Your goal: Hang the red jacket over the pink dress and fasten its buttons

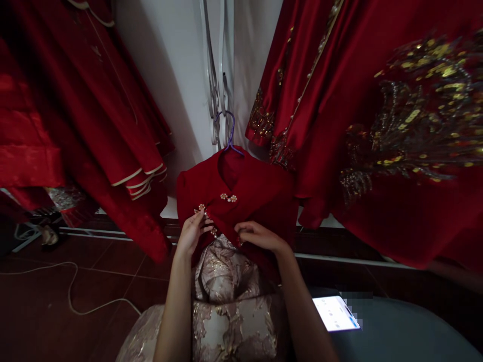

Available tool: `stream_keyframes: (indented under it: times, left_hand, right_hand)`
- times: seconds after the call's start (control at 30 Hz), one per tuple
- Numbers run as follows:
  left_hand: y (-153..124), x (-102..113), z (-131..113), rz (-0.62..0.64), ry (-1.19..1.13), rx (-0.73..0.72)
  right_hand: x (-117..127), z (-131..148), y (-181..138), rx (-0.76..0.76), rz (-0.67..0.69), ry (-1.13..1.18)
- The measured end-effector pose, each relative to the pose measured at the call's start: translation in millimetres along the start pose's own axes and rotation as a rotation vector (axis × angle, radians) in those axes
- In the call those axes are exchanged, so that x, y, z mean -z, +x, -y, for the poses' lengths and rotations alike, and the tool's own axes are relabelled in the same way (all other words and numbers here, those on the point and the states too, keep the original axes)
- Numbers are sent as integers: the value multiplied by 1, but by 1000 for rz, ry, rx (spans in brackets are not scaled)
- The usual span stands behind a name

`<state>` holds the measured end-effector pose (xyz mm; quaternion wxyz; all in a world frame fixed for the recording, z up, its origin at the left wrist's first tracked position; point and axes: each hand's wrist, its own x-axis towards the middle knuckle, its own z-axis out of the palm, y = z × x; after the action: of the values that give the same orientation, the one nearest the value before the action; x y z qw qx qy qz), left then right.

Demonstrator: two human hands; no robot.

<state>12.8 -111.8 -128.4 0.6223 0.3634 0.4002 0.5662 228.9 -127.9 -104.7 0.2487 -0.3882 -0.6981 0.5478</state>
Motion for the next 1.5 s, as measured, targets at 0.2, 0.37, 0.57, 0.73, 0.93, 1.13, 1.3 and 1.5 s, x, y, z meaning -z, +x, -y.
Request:
stream_keyframes:
  times: [0.2, 0.37, 0.57, 0.73, 0.93, 1.13, 1.3, 1.5]
  left_hand:
    - [0, 6, 0, -6, -9, -37]
    - [4, 5, 3, -81, 59, -96]
    - [2, 0, 6, -353, 405, -248]
    - [-10, -20, -21, -380, 914, -690]
    - [-2, -46, -60, 99, 1478, -999]
    - [20, -61, -69, 292, 1780, -1133]
    - [30, -63, -72, 376, 1817, -1183]
    - [39, -54, -78, 496, 1714, -1278]
  right_hand:
    - [2, -4, -2, -46, 43, -8]
    - [-3, -4, 3, -23, 74, -6]
    - [-4, -2, 1, -4, 122, -67]
    - [9, -3, -13, -77, 172, -126]
    - [22, 1, -28, -58, 158, -150]
    - [35, -4, -39, -87, 165, -109]
    - [45, -15, -41, -105, 89, -143]
    - [48, -5, -45, 20, -195, -227]
